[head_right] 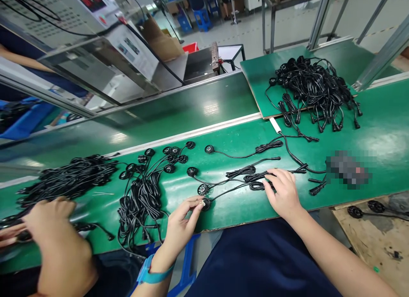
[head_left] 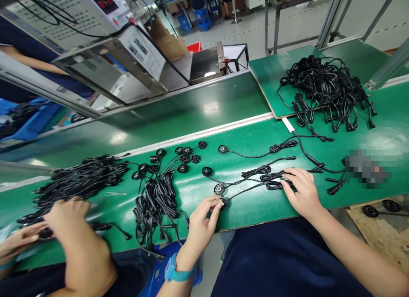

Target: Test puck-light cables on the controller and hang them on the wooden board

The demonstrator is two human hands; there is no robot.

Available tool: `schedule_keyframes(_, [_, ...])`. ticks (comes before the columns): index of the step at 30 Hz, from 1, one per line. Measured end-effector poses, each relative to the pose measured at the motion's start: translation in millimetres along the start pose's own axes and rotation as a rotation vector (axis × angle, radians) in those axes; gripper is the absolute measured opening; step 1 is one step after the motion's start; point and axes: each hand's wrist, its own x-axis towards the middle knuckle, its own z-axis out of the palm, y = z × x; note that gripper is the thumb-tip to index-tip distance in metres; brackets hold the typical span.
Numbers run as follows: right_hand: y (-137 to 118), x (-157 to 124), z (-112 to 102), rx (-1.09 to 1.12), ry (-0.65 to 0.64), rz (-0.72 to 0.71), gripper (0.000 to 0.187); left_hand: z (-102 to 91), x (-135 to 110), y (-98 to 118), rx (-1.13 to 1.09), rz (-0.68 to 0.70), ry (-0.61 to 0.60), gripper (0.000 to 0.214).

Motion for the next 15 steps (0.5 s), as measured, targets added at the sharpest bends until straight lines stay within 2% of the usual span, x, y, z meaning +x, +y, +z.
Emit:
schedule_keyframes(6, [1.2, 0.1, 1.8, 0.064, -0.002, -0.039, 0.013, 5.7, -0.8, 1.7, -0.03, -0.086, 0.0, 0.01])
schedule_keyframes(15, [2.8, -1.2, 1.8, 0.057, 0.018, -0.023, 0.014, 7.6, -4.0, -6.4, 0.078, 0.0, -0.052, 0.013])
